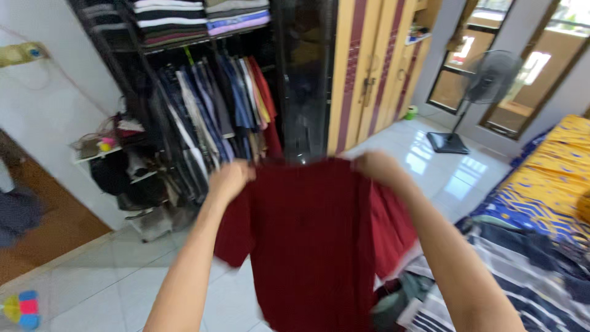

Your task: The person selects shirts from a stack on a bed, attaches them to hangers, and hangs them inside a wardrobe.

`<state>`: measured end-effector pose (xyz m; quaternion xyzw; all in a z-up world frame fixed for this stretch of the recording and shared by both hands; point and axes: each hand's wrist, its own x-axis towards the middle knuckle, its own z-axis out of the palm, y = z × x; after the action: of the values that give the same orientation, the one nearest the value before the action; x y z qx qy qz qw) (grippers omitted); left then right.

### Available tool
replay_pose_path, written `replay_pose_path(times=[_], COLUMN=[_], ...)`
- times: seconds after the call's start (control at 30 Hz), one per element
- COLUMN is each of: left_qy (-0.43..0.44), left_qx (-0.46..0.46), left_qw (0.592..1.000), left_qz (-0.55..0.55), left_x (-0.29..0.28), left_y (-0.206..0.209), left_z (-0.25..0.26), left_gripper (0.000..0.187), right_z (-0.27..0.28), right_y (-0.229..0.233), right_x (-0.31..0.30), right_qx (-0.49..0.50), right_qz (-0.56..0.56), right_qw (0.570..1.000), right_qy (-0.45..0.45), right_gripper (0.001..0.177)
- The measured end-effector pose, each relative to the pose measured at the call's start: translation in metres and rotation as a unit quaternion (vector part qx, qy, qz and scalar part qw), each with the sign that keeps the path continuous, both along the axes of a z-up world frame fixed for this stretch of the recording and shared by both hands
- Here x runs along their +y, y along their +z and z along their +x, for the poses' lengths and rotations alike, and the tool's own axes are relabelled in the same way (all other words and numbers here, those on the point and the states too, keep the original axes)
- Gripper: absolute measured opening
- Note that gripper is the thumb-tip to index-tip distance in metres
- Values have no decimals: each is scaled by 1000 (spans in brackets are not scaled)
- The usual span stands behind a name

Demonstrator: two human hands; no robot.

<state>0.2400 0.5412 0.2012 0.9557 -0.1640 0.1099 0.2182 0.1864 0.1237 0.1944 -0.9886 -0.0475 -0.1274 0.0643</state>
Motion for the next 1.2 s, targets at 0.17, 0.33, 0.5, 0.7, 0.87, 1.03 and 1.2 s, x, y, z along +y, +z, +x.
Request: replay_pose_path(times=[0.17,0.33,0.5,0.7,0.87,1.03,1.2], left_qy=[-41,-58,23,16,-13,18,68], left_qx=[-430,-422,385,282,21,-85,-62], left_qw=[877,899,920,959,986,977,973], left_qz=[-211,-103,68,-19,-168,-193,-210], left_x=[49,112,149,167,161,177,194], left_y=[166,9,-305,-273,-129,-30,-5], left_z=[-16,-6,-34,16,28,11,-6], left_gripper=[26,37,34,36,38,31,32], right_z=[-3,-4,48,99,103,83,87], right_y=[170,62,-209,-252,-114,-85,-95], right_x=[88,155,171,141,114,88,45], right_qx=[-506,-642,26,329,131,144,90], right_qz=[164,103,25,66,208,235,452], right_qw=[840,760,999,940,964,954,879], right_qy=[103,3,2,60,99,115,121], right_gripper=[17,27,29,36,33,41,21])
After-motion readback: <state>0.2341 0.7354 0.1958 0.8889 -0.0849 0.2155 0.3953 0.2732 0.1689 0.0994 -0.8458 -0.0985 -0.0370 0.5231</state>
